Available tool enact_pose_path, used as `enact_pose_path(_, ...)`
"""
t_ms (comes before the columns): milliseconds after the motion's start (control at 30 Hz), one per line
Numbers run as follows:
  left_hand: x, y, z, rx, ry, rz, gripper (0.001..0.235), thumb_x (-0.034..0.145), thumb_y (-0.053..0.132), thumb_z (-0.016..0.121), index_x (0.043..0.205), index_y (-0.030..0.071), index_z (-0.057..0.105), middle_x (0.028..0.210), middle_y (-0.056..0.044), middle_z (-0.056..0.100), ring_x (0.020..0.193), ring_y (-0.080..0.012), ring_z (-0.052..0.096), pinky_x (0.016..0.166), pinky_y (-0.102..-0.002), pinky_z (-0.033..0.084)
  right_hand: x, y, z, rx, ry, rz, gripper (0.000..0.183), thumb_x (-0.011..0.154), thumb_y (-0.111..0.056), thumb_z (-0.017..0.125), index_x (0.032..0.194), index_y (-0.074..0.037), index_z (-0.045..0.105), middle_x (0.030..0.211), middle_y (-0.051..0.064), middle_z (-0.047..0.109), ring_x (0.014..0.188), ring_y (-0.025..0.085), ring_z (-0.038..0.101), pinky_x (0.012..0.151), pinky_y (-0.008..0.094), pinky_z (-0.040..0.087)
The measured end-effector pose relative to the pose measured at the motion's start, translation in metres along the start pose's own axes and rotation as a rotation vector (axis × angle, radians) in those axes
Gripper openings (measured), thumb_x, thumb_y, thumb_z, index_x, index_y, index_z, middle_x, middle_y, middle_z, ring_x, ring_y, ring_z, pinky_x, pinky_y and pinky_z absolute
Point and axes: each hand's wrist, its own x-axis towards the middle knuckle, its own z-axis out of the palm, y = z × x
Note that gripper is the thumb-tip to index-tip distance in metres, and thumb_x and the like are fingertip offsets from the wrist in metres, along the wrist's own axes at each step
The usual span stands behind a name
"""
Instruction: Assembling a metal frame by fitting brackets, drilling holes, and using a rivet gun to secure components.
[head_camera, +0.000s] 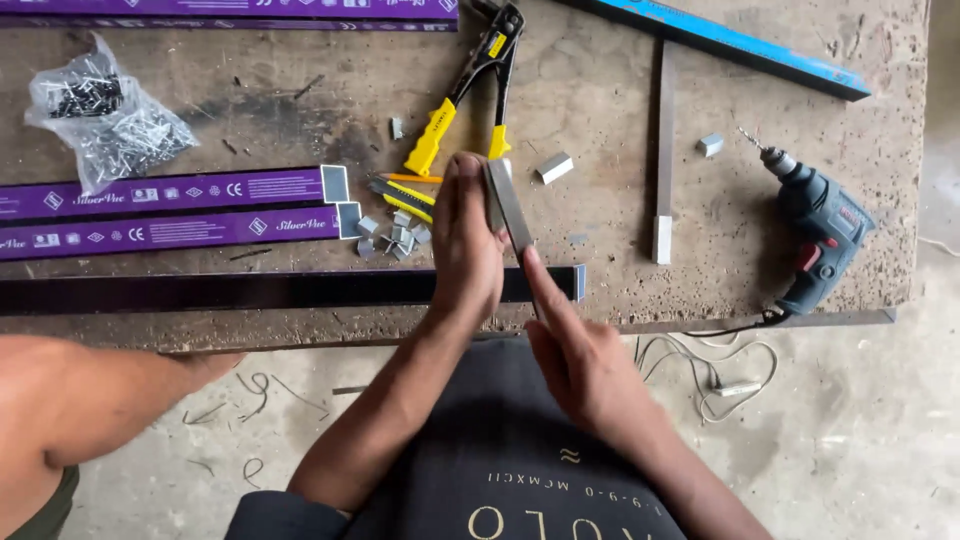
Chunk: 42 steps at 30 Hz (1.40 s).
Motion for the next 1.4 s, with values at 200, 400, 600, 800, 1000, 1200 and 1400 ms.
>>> enact_pose_path(200,-0.012,-0.050,-0.030,1.071,-0.105,0.485,0.057,0.109,0.008,0.048,0.158,-0.004,0.022,0.163,-0.027,0.032,0.152,-0.0399,0.034,0.129,-0.044,0.027,0.010,-0.027,-0.004,-0.038,-0.020,0.083,0.068,0.101,-0.006,0.051,0.162,-0.014,0.022,0.115,0.012,0.074,0.042,0.027,0.045,0.051,0.028,0.043)
enact_pose_path(400,-0.010,0.006,0.003,-0.047,0.185,-0.061,0.030,0.103,0.040,0.050,0.080,0.021,0.043,0.074,0.007,0.039,0.064,-0.0041,0.040,0.052,-0.025,0.036,0.018,-0.023,-0.002,-0.111,0.003,0.053,0.080,0.086,0.010,0.046,0.160,-0.012,0.028,0.157,0.019,0.049,0.043,0.017,0.058,0.047,0.034,0.051)
enact_pose_path(600,-0.007,0.025,0.008,0.011,0.030,-0.032,0.054,0.106,0.042,0.031,0.066,0.011,0.050,0.050,-0.005,0.047,0.043,-0.0133,0.041,0.042,-0.028,0.031,0.023,-0.007,0.001,-0.044,-0.059,0.025,0.081,0.090,0.003,0.055,0.163,-0.009,0.024,0.061,0.001,0.051,0.043,0.010,0.039,0.043,0.028,0.041)
enact_pose_path(800,-0.013,0.037,-0.001,0.348,-0.429,0.197,0.028,0.109,0.036,0.043,0.088,0.017,0.048,0.074,0.009,0.037,0.069,-0.0041,0.035,0.063,-0.022,0.032,0.050,-0.011,-0.060,0.354,0.157,0.143,0.041,0.109,-0.009,0.044,0.149,-0.007,0.056,0.083,-0.008,0.048,0.059,0.001,0.028,0.053,0.018,0.029)
enact_pose_path(1000,-0.008,0.017,-0.007,0.324,-0.530,-0.041,0.026,0.091,0.036,0.074,0.081,0.013,0.074,0.064,0.010,0.060,0.057,0.0012,0.042,0.047,-0.018,0.028,0.045,0.008,-0.045,0.143,0.252,0.186,0.012,0.091,-0.012,0.082,0.095,-0.013,0.071,0.060,-0.009,0.027,0.057,0.003,0.023,0.053,0.020,0.019)
enact_pose_path(1200,0.002,0.001,-0.026,0.141,-0.365,-0.128,0.044,0.094,0.039,0.076,0.061,0.013,0.061,0.051,0.005,0.049,0.050,-0.0020,0.045,0.049,-0.014,0.031,0.062,0.032,-0.026,0.291,0.274,0.198,0.013,0.083,-0.014,0.084,0.094,-0.010,0.078,0.046,0.002,0.051,0.040,0.011,0.047,0.047,0.027,0.041)
enact_pose_path(1400,-0.015,0.037,-0.028,-0.223,-0.540,-0.112,0.093,0.075,0.054,0.084,0.147,0.006,0.050,0.144,-0.011,0.061,0.131,-0.0179,0.058,0.104,-0.032,0.048,0.079,0.020,-0.015,0.723,0.381,0.225,0.017,0.091,-0.013,0.075,0.085,-0.005,0.061,0.067,0.001,0.051,0.045,0.009,0.038,0.040,0.023,0.030)
